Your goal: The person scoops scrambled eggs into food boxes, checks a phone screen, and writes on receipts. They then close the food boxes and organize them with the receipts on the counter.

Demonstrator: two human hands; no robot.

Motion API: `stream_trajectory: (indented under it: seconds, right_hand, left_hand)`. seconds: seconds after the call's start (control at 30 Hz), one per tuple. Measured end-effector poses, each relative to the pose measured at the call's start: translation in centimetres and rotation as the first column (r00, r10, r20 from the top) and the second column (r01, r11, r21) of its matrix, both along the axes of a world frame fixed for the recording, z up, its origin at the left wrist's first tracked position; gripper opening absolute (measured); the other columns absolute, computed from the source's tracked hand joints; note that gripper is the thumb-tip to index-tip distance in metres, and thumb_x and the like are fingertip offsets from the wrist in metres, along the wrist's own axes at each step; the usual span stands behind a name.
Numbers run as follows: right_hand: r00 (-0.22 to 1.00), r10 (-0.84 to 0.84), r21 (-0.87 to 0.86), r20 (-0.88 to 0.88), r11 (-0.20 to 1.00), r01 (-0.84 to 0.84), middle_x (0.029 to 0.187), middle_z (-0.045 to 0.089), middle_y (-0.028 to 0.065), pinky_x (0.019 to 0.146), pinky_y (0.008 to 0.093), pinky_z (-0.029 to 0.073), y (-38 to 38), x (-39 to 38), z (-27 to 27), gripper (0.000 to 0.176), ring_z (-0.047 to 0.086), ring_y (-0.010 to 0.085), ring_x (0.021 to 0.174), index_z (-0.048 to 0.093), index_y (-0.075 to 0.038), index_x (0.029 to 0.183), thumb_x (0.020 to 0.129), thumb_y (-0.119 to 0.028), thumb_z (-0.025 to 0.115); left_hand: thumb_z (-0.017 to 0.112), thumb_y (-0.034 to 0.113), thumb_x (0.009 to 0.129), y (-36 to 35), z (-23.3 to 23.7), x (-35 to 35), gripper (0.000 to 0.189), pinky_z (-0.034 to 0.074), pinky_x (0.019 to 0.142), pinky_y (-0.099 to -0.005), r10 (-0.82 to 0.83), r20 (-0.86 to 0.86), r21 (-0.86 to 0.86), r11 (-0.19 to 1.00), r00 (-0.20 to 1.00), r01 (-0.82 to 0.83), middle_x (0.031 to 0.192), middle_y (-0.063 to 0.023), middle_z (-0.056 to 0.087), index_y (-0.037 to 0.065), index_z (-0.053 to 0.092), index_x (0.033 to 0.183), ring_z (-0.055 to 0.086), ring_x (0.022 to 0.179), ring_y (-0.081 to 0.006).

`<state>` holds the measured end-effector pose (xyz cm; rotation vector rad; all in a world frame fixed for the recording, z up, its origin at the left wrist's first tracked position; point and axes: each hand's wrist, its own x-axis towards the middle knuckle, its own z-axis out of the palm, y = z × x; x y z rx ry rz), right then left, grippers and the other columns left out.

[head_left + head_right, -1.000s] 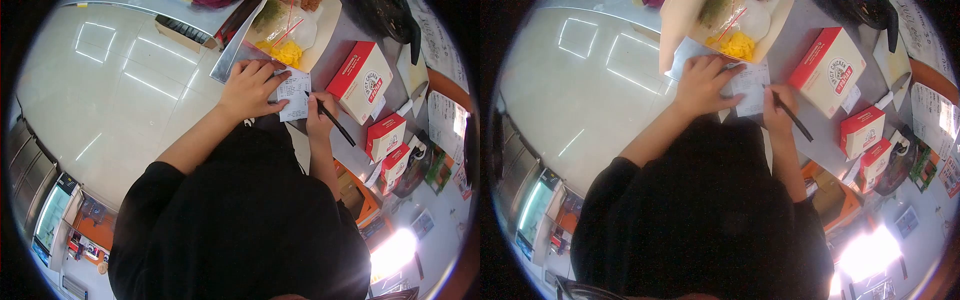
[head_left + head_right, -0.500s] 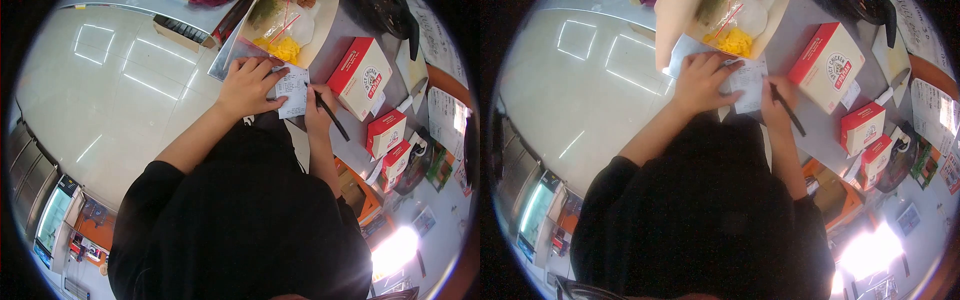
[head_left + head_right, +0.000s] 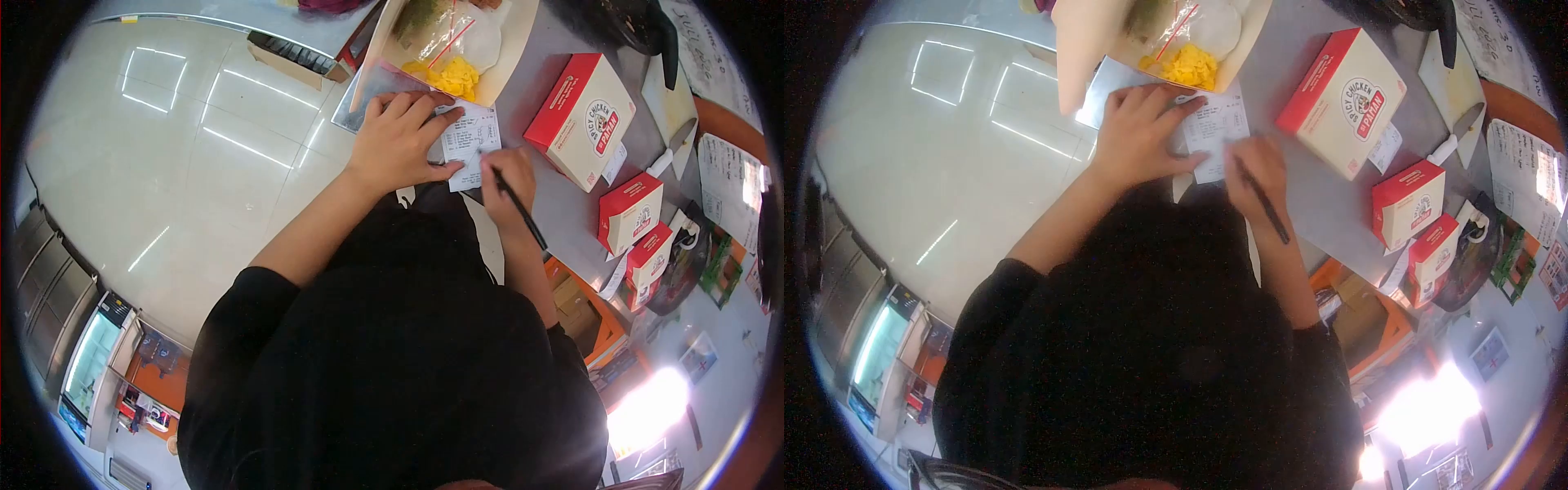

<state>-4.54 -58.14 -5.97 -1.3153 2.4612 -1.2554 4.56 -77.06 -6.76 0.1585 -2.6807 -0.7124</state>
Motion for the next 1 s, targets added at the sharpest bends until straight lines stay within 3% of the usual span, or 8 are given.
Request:
stream_trajectory:
  seconds: [0.1,0.27,0.4,0.6,0.7,0.77,0.83,1.0]
  right_hand:
    - [1.0,0.024,0.069,-0.01,0.997,-0.023,0.073,0.058,0.0128,0.063,0.0394,0.043,1.1,0.0,0.9,0.008,0.055,0.0333,0.068,0.059,-0.002,0.081,0.077,0.003,0.064]
    - [0.961,-0.201,0.345,-0.189,0.903,0.257,0.114,0.056,0.0143,0.087,0.0425,0.045,2.6,-0.4,0.0,0.027,0.056,0.0322,0.099,0.064,-0.008,0.108,0.083,-0.005,0.055]
    - [0.941,-0.194,0.346,-0.278,0.893,0.286,0.108,0.054,0.0122,0.08,0.0395,0.045,3.7,0.7,1.5,0.03,0.056,0.0305,0.096,0.064,-0.01,0.106,0.077,-0.002,0.063]
    - [0.945,0.185,0.231,-0.271,0.965,-0.123,0.102,0.058,0.0048,0.076,0.0354,0.046,6.2,-0.8,1.4,0.026,0.058,0.0228,0.091,0.066,-0.011,0.098,0.073,-0.005,0.064]
    - [0.957,-0.024,0.08,-0.289,0.996,0.049,0.107,0.062,0.0105,0.084,0.0409,0.048,10.8,-2.3,4.1,0.022,0.06,0.029,0.099,0.066,-0.008,0.099,0.078,-0.009,0.059]
    - [0.761,-0.609,0.17,0.222,0.793,0.585,0.105,0.064,0.012,0.086,0.0431,0.048,11.6,-4.6,7.0,0.024,0.059,0.0313,0.102,0.066,-0.006,0.101,0.079,-0.002,0.057]
    - [0.867,-0.461,0.145,-0.19,0.86,0.489,0.115,0.061,0.0134,0.091,0.0441,0.045,15.0,-9.8,6.3,0.03,0.057,0.0339,0.104,0.065,-0.006,0.107,0.08,0.001,0.054]
    - [0.813,-0.415,0.169,-0.407,0.841,0.514,0.123,0.055,0.0132,0.093,0.0431,0.043,13.1,-13.2,10.0,0.038,0.054,0.0321,0.108,0.065,-0.008,0.111,0.077,0.003,0.054]
  left_hand:
    - [0.076,0.049,0.064,0.0,0.1,0.0,0.06,0.037,0.088,-0.0392,-0.009,0.007,-0.005,1.0,1.0,0.009,0.112,0.0025,0.058,0.019,0.065,0.114,0.054,0.101,-0.018]
    - [0.077,0.044,0.066,-0.1,-0.4,0.5,0.062,0.038,0.088,-0.0394,-0.066,-0.11,-0.011,0.998,0.992,0.065,0.119,0.0006,0.057,0.018,0.061,0.12,0.054,0.1,-0.0194]
    - [0.076,0.027,0.071,0.2,0.5,0.0,0.065,0.039,0.087,-0.039,-0.076,-0.2,0.093,0.991,0.977,0.097,0.134,-0.0065,0.052,0.014,0.052,0.13,0.056,0.103,-0.022]
    - [0.075,0.011,0.074,1.5,0.0,-1.4,0.067,0.042,0.086,-0.0406,-0.165,-0.173,0.166,0.967,0.971,0.194,0.134,-0.0159,0.05,0.009,0.047,0.134,0.054,0.112,-0.0308]
    - [0.076,0.007,0.072,2.2,0.7,-1.5,0.063,0.043,0.088,-0.0426,-0.086,-0.069,0.175,0.98,0.994,0.097,0.123,-0.0179,0.052,0.006,0.049,0.129,0.052,0.112,-0.0353]
    - [0.078,0.005,0.069,2.0,0.2,-1.2,0.055,0.044,0.091,-0.0426,0.053,-0.125,0.224,0.974,0.991,-0.024,0.111,-0.0193,0.052,0.003,0.053,0.118,0.05,0.109,-0.0382]
    - [0.079,0.006,0.069,1.1,0.4,-0.3,0.056,0.044,0.091,-0.0421,0.116,-0.128,0.203,0.975,0.985,-0.089,0.115,-0.0194,0.05,0.003,0.051,0.117,0.05,0.108,-0.0374]
    - [0.074,0.003,0.072,0.0,0.8,1.8,0.071,0.045,0.086,-0.0379,0.348,-0.238,0.156,0.935,0.907,-0.318,0.137,-0.0148,0.031,0.006,0.034,0.131,0.051,0.107,-0.0285]
